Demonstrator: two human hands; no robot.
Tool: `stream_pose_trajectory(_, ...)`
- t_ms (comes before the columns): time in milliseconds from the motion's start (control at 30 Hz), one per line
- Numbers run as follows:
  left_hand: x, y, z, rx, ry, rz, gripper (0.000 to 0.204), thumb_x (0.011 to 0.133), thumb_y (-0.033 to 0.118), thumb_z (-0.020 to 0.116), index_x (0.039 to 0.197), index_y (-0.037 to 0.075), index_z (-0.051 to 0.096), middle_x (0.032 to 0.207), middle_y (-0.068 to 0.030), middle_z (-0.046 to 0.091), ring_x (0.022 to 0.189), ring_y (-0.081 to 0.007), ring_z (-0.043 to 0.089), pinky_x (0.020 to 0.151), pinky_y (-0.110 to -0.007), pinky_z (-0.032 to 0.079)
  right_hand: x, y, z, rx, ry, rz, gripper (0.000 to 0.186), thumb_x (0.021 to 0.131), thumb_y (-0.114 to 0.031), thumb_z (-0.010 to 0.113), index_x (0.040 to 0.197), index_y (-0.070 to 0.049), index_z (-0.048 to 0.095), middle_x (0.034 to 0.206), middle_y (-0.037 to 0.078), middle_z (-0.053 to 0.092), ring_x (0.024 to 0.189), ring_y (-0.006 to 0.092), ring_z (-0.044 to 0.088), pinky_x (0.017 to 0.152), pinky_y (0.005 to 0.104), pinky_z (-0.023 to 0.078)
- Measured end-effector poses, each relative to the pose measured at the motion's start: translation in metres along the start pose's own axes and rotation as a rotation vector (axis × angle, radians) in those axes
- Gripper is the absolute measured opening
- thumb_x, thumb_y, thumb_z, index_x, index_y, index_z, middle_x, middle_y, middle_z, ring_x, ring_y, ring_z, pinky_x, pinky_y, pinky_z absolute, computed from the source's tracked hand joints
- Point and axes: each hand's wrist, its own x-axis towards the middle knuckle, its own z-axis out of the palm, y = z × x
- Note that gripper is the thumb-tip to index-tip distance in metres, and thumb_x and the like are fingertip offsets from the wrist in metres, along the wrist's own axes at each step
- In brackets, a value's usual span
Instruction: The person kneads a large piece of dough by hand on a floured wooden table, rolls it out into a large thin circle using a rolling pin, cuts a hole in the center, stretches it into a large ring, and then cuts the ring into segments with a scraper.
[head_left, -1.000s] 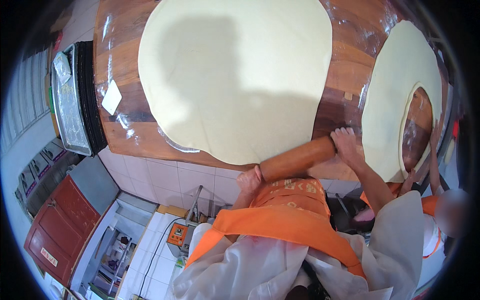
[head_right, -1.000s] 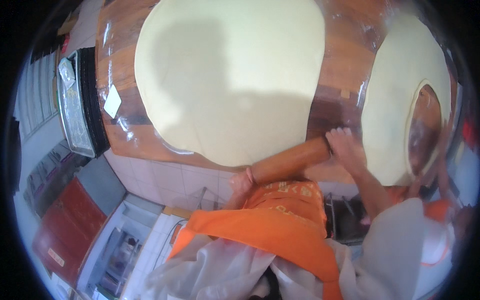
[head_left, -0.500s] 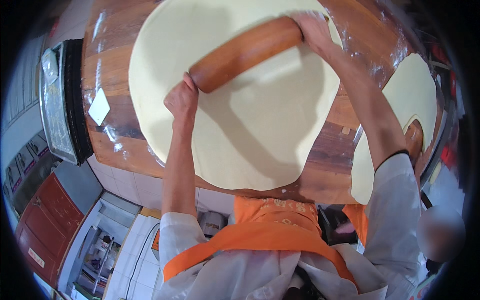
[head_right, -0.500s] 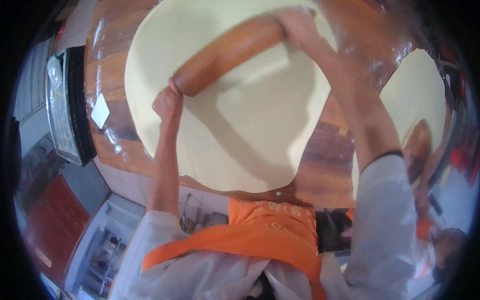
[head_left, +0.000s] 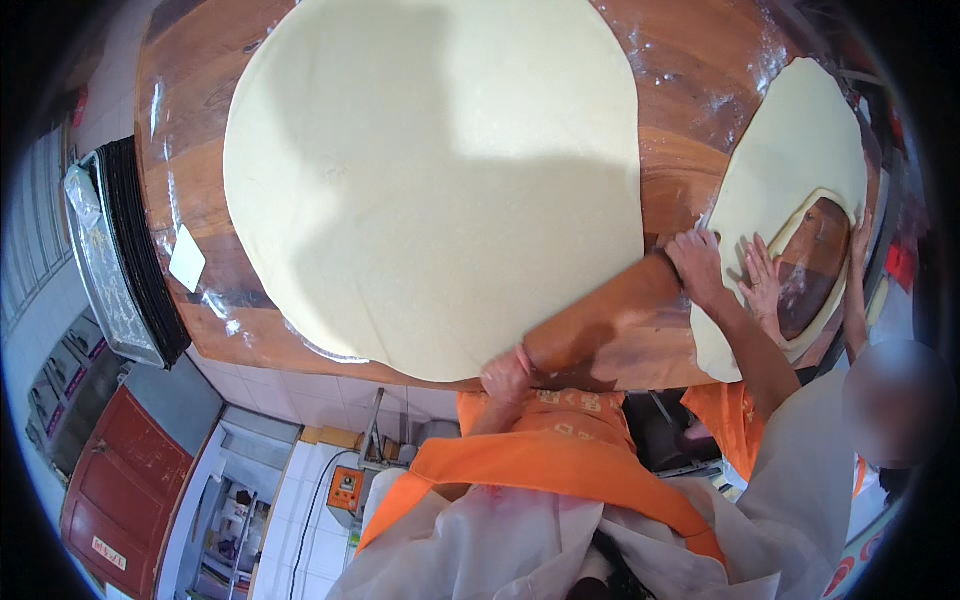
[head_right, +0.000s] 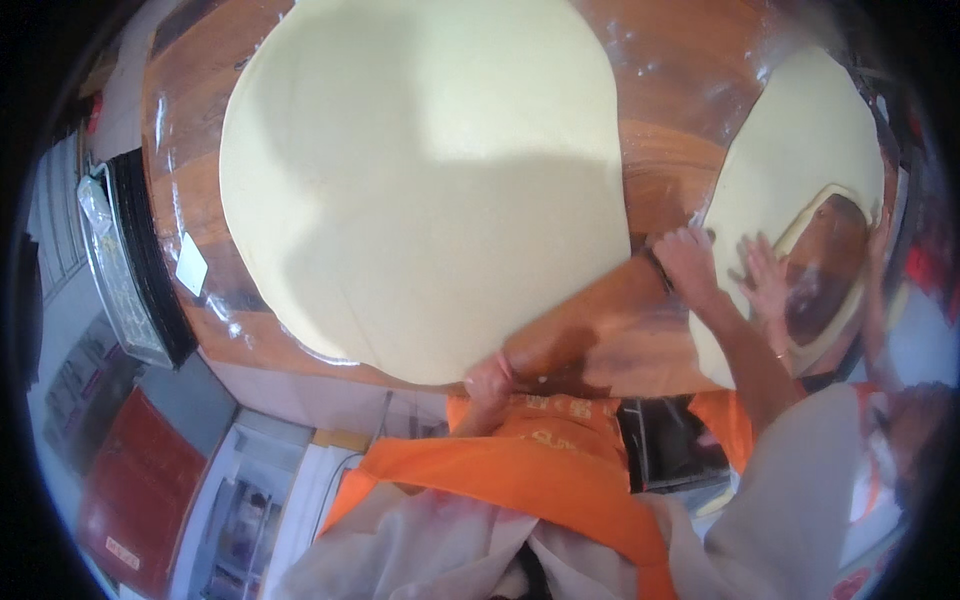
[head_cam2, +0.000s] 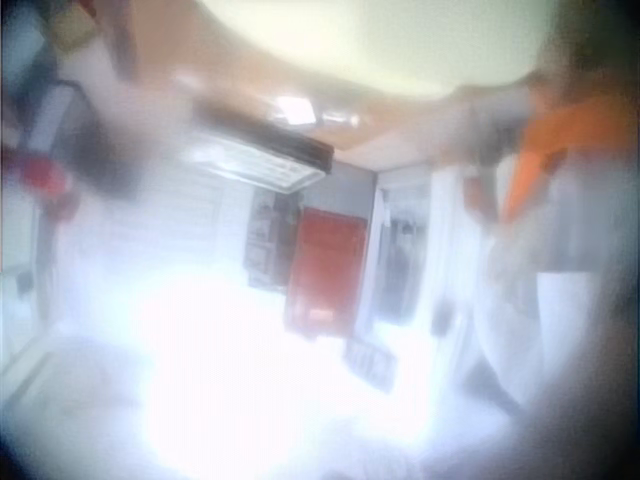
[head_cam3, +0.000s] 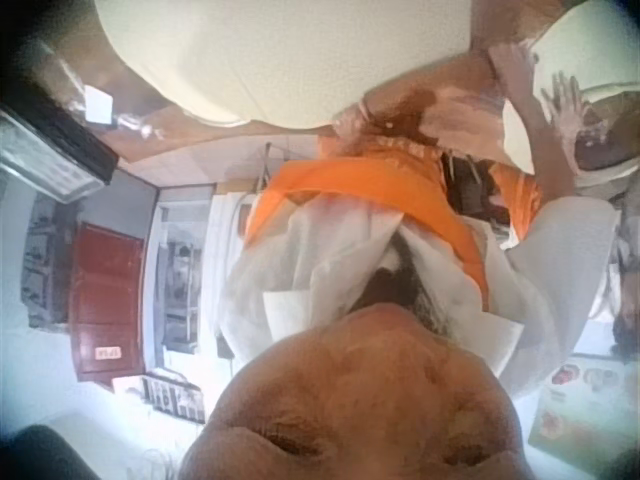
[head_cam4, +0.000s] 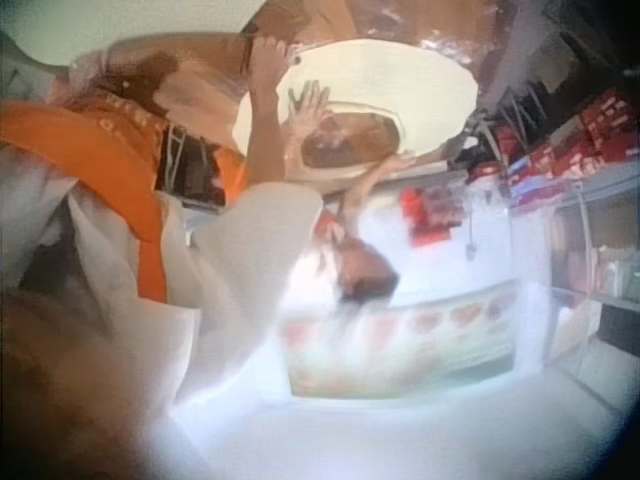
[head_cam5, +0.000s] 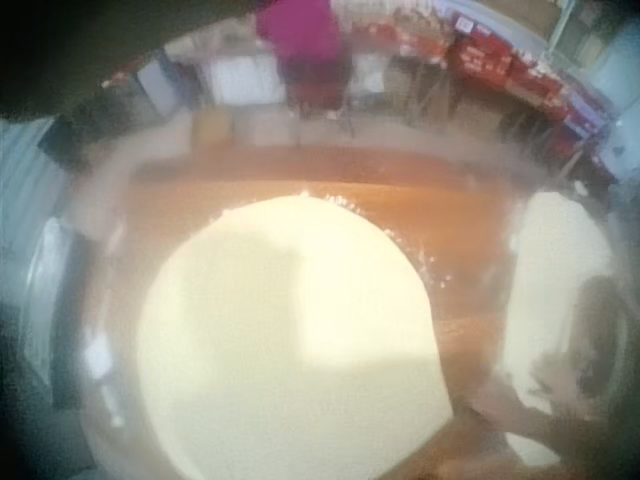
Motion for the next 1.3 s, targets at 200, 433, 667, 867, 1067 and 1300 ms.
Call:
stream_pose_trajectory(200, -0.041, 0.016, 0.028, -0.130, -0.057, 0.240, 0.044, 0.089, 0.031, 0.041, 0.056, 0.007, 0.058, 0.057, -0.0153, 0.058, 0.051, -0.0337, 0.057, 0.049, -0.046, 0.044, -0.084, 0.012, 0.030, -0.074, -0.315, 0.036, 0.007, 0.072, -0.010, 0.052, 0.076, -0.014, 0.057, 0.077, 0.006, 0.057, 0.085, 0.0244, 0.055, 0.081, 0.0434, 0.037)
stream_pose_trajectory(433, 0.090, 0.000, -0.092, -0.045, -0.015, -0.014, 0.051, 0.092, 0.035, 0.036, 0.061, 0.004, 0.061, 0.062, -0.0200, 0.059, 0.055, -0.0368, 0.058, 0.053, -0.049, 0.044, 0.135, 0.021, -0.103, 0.057, 0.304, -0.300, 0.017, 0.071, -0.008, 0.050, 0.087, -0.007, 0.054, 0.089, 0.014, 0.052, 0.089, 0.0334, 0.048, 0.079, 0.0439, 0.036)
stream_pose_trajectory(667, 0.224, 0.031, -0.194, 0.141, 0.554, -0.156, 0.042, 0.090, 0.028, 0.039, 0.064, 0.004, 0.061, 0.061, -0.0180, 0.059, 0.057, -0.0395, 0.056, 0.053, -0.046, 0.045, 0.324, 0.055, -0.174, 0.105, -0.129, -0.181, 0.059, 0.078, -0.030, 0.057, 0.132, -0.016, 0.038, 0.138, 0.013, 0.034, 0.130, 0.0320, 0.026, 0.104, 0.0572, 0.014)
stream_pose_trajectory(867, 0.140, 0.058, -0.086, 0.056, 0.140, -0.086, 0.026, 0.079, 0.024, 0.051, 0.067, 0.003, 0.060, 0.064, -0.0193, 0.059, 0.060, -0.0379, 0.057, 0.052, -0.047, 0.043, 0.209, 0.089, -0.079, 0.003, 0.501, -0.210, 0.013, 0.073, -0.013, 0.050, 0.086, -0.014, 0.051, 0.085, 0.005, 0.050, 0.090, 0.0242, 0.050, 0.086, 0.0390, 0.036)
stream_pose_trajectory(1067, 0.073, 0.122, -0.002, -0.163, 0.310, 0.240, 0.040, 0.088, 0.024, 0.043, 0.053, 0.011, 0.055, 0.050, -0.0117, 0.055, 0.042, -0.0300, 0.052, 0.040, -0.041, 0.041, 0.100, 0.131, -0.046, -0.111, 0.385, -0.153, 0.004, 0.072, -0.015, 0.049, 0.076, -0.014, 0.051, 0.078, 0.005, 0.050, 0.087, 0.0242, 0.049, 0.080, 0.0377, 0.037)
stream_pose_trajectory(1300, 0.009, 0.152, 0.054, -0.374, 0.301, 0.251, 0.034, 0.089, 0.027, 0.041, 0.069, 0.007, 0.059, 0.060, -0.0146, 0.059, 0.051, -0.0328, 0.057, 0.045, -0.044, 0.044, 0.014, 0.163, -0.032, -0.172, -0.007, -0.191, 0.024, 0.070, -0.009, 0.055, 0.092, -0.016, 0.060, 0.088, 0.007, 0.055, 0.093, 0.0257, 0.050, 0.091, 0.0402, 0.034)
